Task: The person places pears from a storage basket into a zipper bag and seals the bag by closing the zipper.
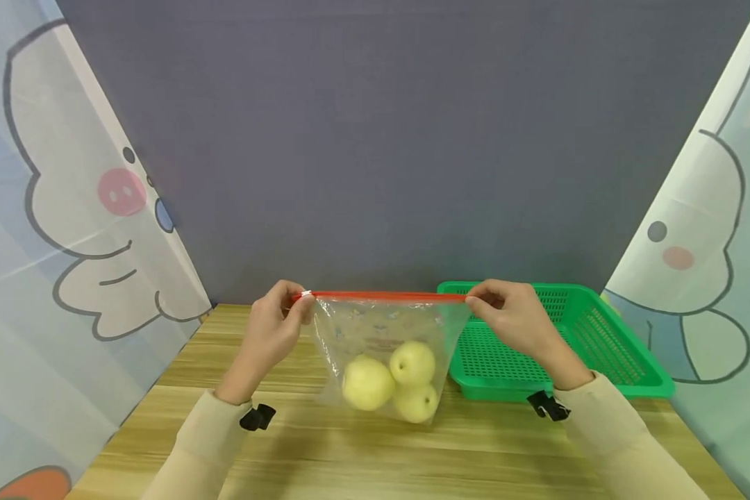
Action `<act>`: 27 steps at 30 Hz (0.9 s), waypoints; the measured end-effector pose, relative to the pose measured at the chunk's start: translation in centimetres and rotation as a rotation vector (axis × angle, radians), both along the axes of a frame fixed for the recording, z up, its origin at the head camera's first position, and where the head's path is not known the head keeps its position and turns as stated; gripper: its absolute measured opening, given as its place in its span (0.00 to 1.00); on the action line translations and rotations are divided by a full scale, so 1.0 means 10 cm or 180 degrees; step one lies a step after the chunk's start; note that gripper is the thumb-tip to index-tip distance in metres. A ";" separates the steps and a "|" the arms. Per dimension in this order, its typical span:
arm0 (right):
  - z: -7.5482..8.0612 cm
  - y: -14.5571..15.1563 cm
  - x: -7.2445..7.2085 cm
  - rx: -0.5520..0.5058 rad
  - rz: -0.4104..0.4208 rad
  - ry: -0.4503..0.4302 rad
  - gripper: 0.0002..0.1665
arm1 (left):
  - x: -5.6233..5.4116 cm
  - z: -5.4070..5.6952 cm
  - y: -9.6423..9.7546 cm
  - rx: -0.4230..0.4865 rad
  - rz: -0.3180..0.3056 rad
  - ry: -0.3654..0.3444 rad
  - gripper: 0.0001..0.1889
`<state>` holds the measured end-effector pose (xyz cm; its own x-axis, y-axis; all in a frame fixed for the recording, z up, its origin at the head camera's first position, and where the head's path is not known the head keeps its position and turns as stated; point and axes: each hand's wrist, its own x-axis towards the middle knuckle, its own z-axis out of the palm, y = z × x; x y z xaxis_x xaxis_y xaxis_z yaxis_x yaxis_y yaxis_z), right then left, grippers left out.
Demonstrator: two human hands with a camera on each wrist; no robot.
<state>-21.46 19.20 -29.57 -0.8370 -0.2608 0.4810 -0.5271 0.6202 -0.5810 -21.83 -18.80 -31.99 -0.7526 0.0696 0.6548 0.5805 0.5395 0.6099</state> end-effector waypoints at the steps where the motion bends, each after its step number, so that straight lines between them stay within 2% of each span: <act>1: -0.01 -0.01 -0.02 -0.0015 0.0001 -0.0011 0.09 | -0.02 -0.02 0.00 0.0083 -0.0007 -0.0122 0.04; 6: -0.07 -0.04 -0.10 -0.0070 0.0005 -0.0017 0.10 | -0.12 -0.12 0.00 0.0684 -0.0117 -0.0644 0.08; 9: -0.10 -0.06 -0.12 -0.0083 -0.0007 -0.0046 0.11 | -0.16 -0.20 -0.02 0.1066 -0.0219 -0.0846 0.09; 11: -0.11 -0.07 -0.13 -0.0089 -0.0017 -0.0084 0.11 | -0.18 -0.25 -0.05 0.1211 -0.0291 -0.0907 0.10; 15: -0.11 -0.09 -0.14 -0.0064 -0.0033 -0.0172 0.11 | -0.20 -0.32 -0.09 0.1277 -0.0443 -0.0947 0.12; 21: -0.09 -0.11 -0.14 -0.0030 0.0013 -0.0204 0.11 | -0.21 -0.30 -0.07 0.1183 -0.0692 -0.0983 0.13; 27: -0.05 -0.15 -0.14 0.0060 0.0071 -0.0259 0.10 | -0.20 -0.28 -0.02 0.1127 -0.0658 -0.0952 0.11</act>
